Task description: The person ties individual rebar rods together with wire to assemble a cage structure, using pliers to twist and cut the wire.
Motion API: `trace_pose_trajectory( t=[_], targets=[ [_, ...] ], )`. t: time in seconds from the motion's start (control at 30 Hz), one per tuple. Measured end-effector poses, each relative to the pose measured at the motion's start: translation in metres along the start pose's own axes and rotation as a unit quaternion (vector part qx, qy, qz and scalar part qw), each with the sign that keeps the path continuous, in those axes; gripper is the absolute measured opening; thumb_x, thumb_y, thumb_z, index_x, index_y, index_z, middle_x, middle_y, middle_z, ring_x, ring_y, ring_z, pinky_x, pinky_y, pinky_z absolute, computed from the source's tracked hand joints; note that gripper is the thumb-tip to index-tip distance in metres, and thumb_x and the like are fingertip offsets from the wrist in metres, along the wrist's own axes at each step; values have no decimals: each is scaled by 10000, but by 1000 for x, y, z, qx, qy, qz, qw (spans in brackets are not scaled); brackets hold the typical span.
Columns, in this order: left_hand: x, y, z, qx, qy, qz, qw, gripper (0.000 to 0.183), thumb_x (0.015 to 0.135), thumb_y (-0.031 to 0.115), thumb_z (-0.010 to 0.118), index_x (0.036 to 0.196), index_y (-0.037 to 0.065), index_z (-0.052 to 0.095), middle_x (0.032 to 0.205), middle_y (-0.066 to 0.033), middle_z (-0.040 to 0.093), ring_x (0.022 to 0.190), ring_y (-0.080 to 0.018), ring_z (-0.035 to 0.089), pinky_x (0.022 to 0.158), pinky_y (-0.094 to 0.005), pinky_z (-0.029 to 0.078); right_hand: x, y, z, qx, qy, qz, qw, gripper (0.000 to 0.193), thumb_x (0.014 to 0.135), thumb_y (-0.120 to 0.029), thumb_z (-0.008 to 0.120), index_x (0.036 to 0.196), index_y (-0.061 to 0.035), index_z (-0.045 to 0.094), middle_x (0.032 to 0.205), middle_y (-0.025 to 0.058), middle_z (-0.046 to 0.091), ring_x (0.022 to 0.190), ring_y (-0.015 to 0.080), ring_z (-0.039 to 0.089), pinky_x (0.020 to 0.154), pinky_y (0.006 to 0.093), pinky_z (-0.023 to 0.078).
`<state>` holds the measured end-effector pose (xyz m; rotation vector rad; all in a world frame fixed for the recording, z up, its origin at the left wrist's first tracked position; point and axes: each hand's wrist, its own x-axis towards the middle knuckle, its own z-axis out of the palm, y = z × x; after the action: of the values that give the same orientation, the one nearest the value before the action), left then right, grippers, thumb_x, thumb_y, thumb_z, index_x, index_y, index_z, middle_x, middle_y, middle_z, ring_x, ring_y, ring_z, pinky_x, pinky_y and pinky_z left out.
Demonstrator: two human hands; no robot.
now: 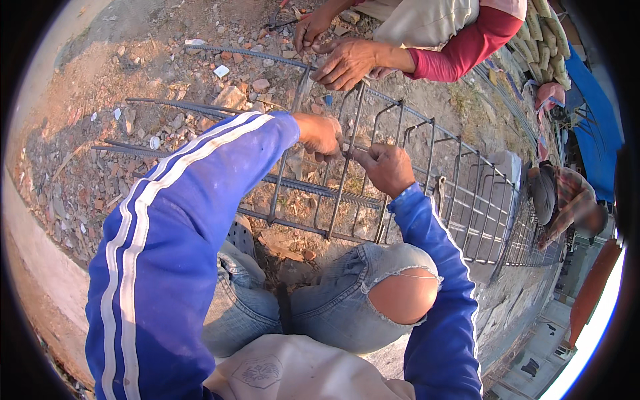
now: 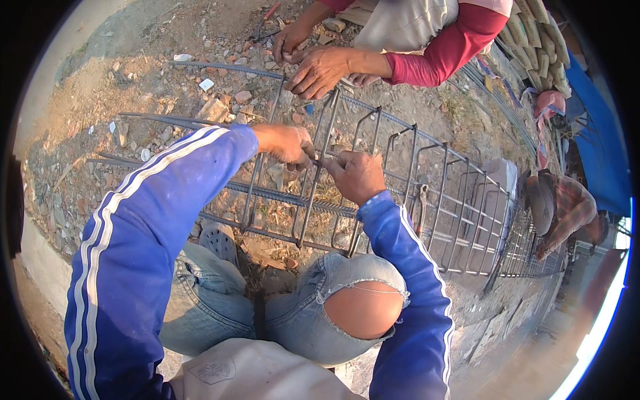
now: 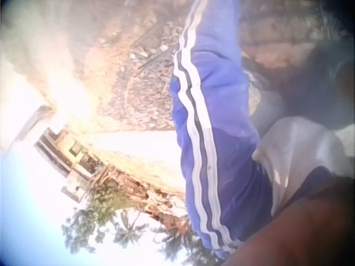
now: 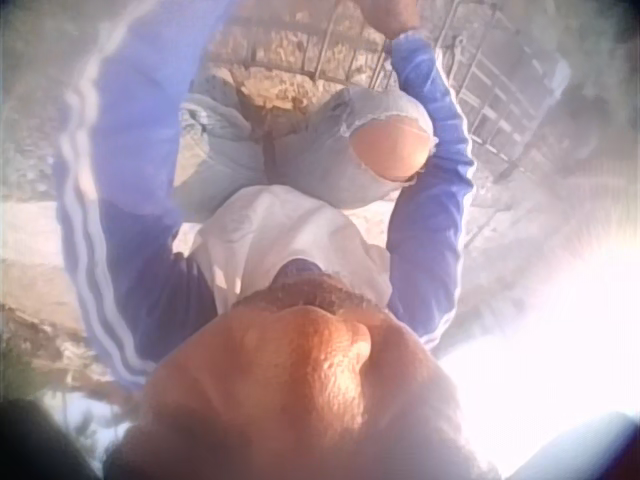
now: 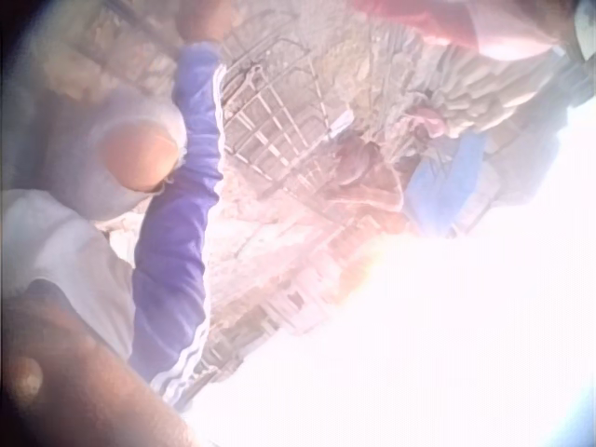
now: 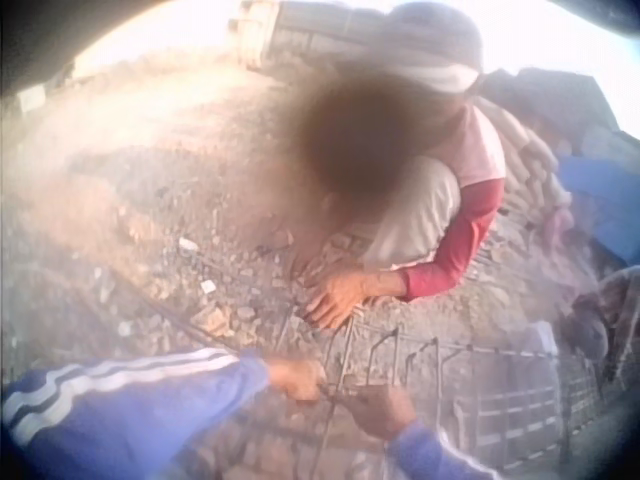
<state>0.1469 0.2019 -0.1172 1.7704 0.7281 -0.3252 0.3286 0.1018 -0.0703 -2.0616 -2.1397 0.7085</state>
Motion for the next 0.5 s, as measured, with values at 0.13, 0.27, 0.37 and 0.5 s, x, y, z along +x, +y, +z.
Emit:
trace_pose_trajectory(
  t=[0.13, 0.27, 0.37, 0.5],
  targets=[
    [7, -6, 7, 55, 16, 21, 998, 349, 872, 373, 626, 760, 51, 700, 633, -45, 644, 614, -147, 597, 568, -350, 450, -17, 1, -22, 7, -51, -149, 988, 201, 842, -220, 612, 789, -38, 677, 715, 158, 631, 619, 340, 630, 621, 454, 511],
    [-5, -3, 0, 75, 43, 38, 996, 365, 874, 369, 620, 758, 31, 693, 604, -73, 621, 599, -204, 598, 580, -361, 460, -8, -32, -28, -228, -148, -275, 922, 111, 729, -112, 610, 753, -18, 665, 746, 170, 630, 639, 332, 650, 609, 454, 527],
    [4, -24, 12, 136, 141, 113, 974, 378, 880, 378, 608, 804, 17, 689, 669, -123, 641, 662, -290, 630, 640, -401, 490, 17, -58, -20, -283, -205, -310, 884, 138, 653, -116, 625, 714, 0, 671, 739, 207, 638, 669, 342, 663, 609, 456, 533],
    [10, -23, 11, 169, 126, 180, 961, 384, 892, 415, 591, 934, 46, 690, 1051, -191, 647, 1014, -374, 604, 858, -424, 490, 69, -49, -25, -211, -232, -205, 927, 192, 700, -183, 643, 797, -33, 711, 826, 201, 672, 727, 360, 666, 684, 459, 535]
  ],
)
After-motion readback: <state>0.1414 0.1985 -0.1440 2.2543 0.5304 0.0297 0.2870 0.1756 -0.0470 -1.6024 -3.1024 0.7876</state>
